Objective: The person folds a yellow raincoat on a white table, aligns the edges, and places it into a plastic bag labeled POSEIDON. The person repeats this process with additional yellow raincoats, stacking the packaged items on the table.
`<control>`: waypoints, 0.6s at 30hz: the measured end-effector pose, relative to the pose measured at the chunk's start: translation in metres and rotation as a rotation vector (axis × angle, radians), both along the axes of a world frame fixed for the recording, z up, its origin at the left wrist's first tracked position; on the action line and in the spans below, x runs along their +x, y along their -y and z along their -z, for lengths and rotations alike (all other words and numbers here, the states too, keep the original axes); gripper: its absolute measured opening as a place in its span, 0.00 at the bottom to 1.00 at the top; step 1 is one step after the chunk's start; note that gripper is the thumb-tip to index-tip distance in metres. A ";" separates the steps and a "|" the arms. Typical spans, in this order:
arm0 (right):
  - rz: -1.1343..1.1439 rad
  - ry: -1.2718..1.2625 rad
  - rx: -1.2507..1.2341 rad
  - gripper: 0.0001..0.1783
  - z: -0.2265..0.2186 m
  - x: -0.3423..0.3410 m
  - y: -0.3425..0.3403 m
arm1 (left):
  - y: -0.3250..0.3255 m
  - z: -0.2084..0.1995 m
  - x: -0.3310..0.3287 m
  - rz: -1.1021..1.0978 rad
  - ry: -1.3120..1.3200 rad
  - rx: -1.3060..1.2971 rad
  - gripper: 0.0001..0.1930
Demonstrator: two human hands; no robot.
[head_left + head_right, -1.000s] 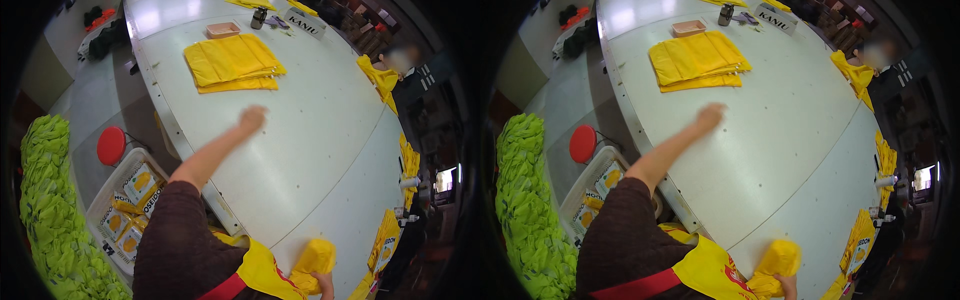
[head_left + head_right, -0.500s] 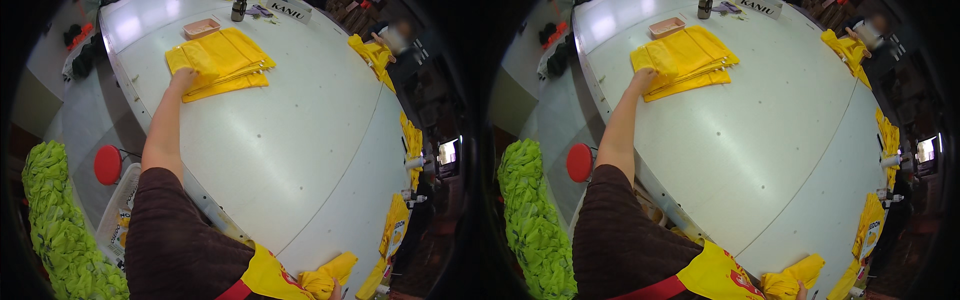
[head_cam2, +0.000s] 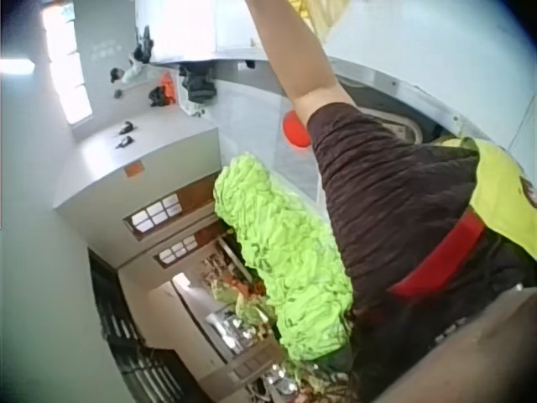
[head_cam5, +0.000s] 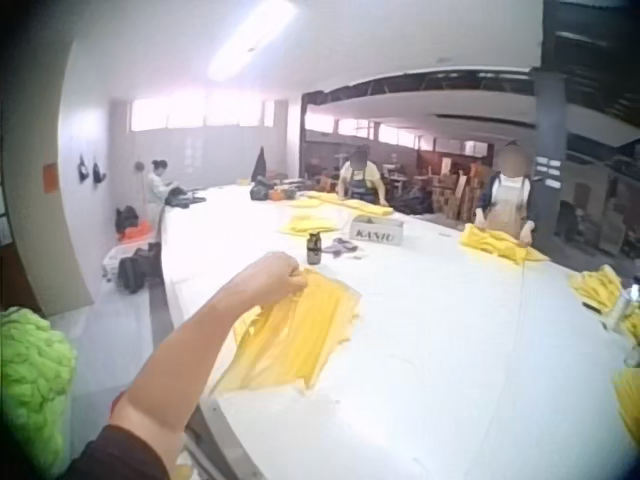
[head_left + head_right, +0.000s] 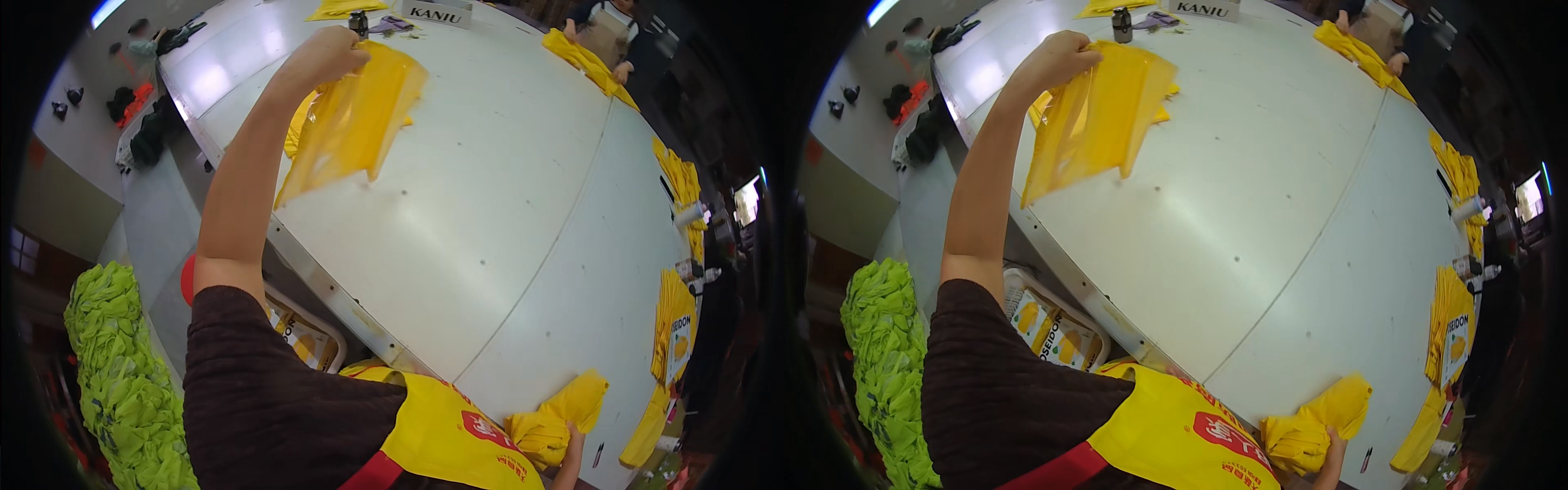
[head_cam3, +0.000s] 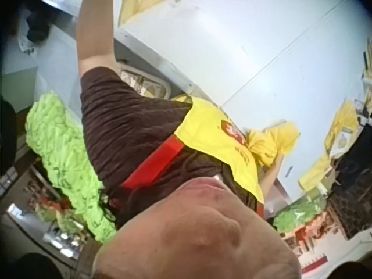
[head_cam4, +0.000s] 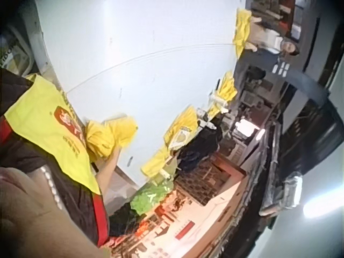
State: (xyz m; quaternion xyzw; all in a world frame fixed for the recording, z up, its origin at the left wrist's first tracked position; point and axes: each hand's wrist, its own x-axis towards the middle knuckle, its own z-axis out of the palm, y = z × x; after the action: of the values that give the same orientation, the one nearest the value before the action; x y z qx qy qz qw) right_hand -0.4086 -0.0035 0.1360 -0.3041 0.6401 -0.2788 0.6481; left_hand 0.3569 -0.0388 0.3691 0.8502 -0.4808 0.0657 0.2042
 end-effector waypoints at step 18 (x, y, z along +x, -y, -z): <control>0.048 -0.103 -0.135 0.30 -0.009 0.010 -0.008 | -0.026 0.096 -0.048 0.095 -0.511 0.325 0.20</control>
State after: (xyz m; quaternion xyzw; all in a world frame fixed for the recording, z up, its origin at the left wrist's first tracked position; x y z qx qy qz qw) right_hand -0.3987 0.0049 0.1454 -0.3456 0.6594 -0.3209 0.5855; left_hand 0.3087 -0.0132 0.2727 0.8373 -0.4573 -0.2375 0.1828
